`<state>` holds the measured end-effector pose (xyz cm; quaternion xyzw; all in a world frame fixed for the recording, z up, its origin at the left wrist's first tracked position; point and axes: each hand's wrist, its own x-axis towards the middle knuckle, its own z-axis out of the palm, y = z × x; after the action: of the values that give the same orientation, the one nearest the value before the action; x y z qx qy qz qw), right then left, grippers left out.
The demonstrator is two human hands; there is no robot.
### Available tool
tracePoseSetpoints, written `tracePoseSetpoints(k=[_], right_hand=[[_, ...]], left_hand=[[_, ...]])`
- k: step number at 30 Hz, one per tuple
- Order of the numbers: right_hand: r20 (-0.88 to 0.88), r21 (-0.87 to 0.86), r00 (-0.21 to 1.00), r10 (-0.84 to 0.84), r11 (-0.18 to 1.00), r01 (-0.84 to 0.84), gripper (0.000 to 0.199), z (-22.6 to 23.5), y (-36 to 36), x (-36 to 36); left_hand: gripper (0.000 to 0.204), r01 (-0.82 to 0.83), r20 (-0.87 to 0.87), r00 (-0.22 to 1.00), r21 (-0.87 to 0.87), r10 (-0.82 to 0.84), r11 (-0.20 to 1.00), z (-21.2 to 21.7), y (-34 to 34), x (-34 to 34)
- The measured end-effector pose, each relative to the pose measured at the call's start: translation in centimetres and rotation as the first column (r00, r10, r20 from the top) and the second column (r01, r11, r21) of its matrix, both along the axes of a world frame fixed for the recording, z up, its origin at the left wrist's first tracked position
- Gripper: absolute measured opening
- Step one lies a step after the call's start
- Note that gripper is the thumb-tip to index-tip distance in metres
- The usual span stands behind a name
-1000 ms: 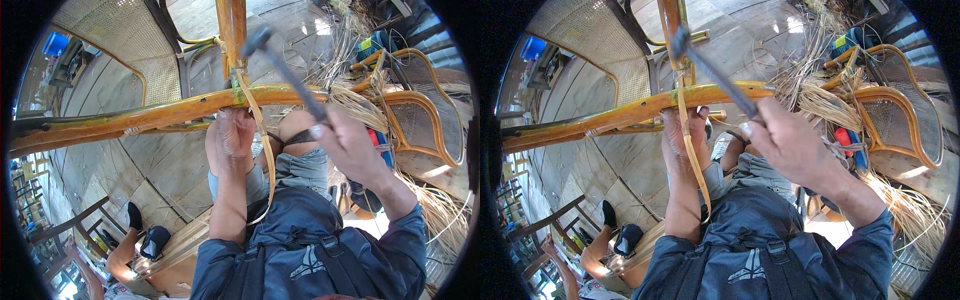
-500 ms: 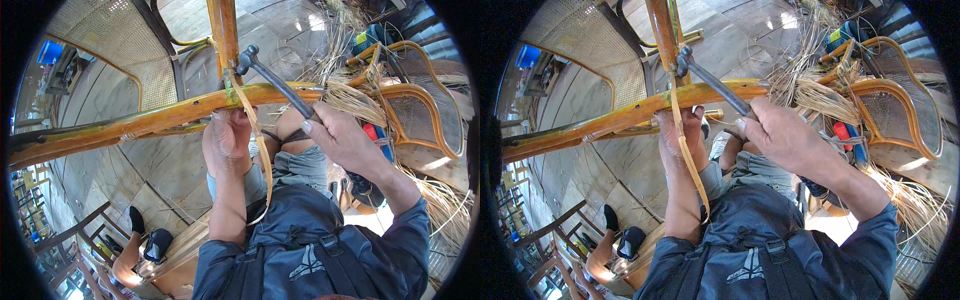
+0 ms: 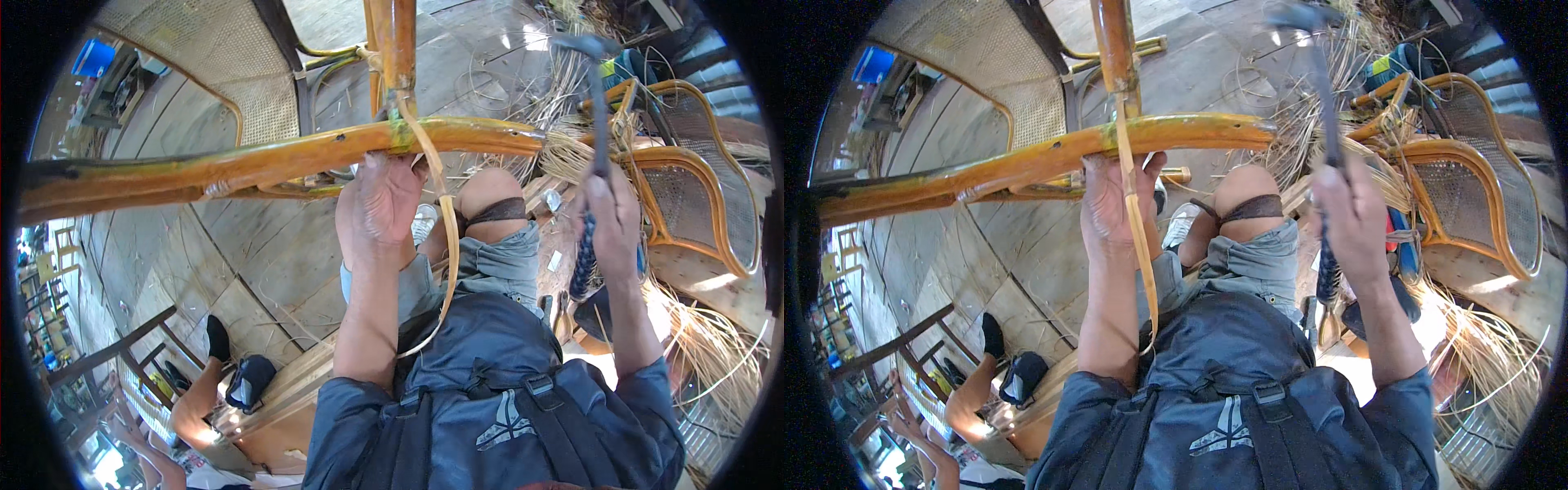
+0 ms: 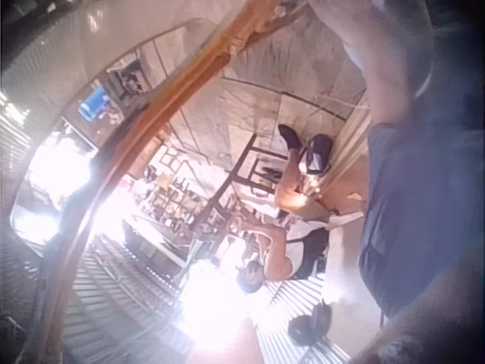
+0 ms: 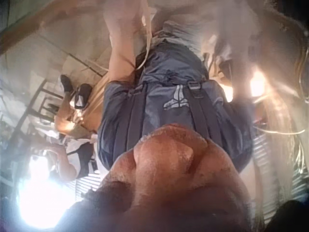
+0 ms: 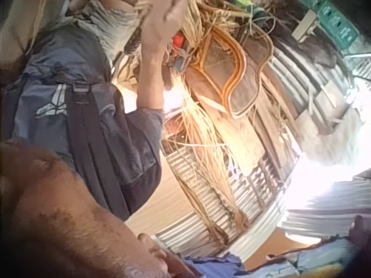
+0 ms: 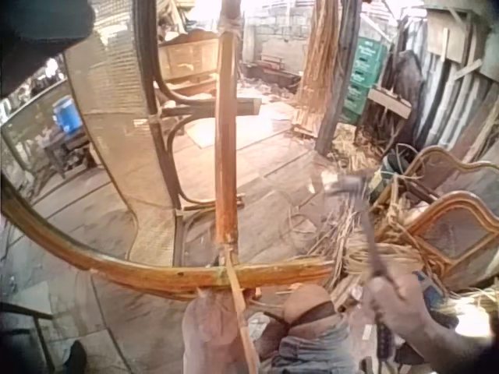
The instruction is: The person is repairing a rattan chair by weaving new cane strips into the frame and securing them with a hammer.
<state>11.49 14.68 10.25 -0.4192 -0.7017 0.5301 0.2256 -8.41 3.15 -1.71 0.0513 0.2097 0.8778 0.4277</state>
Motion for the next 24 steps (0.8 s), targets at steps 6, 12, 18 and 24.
tracePoseSetpoints(k=[6,12,18,24], right_hand=[[0.506,0.443,0.792,-0.341,0.891,0.1,0.027,-15.6,-1.7,16.1],[0.663,-0.068,0.737,-0.128,0.971,0.23,0.026,-22.1,-11.4,22.1],[0.506,0.319,0.818,-0.273,0.941,0.116,0.02,-24.1,-12.5,25.6],[0.662,0.221,0.602,-0.446,0.884,0.413,0.019,-23.7,-10.7,30.7]], left_hand=[[0.056,0.202,-0.139,0.94,-0.51,-0.312,0.836,2.2,-2.6,0.9],[0.074,0.378,-0.29,0.859,-0.195,-0.421,0.905,7.6,-9.5,0.1],[0.042,-0.01,-0.478,0.817,-0.572,-0.323,0.82,10.4,-10.0,3.9],[0.02,-0.233,-0.504,0.821,-0.724,-0.267,0.65,5.0,-9.1,4.1]])
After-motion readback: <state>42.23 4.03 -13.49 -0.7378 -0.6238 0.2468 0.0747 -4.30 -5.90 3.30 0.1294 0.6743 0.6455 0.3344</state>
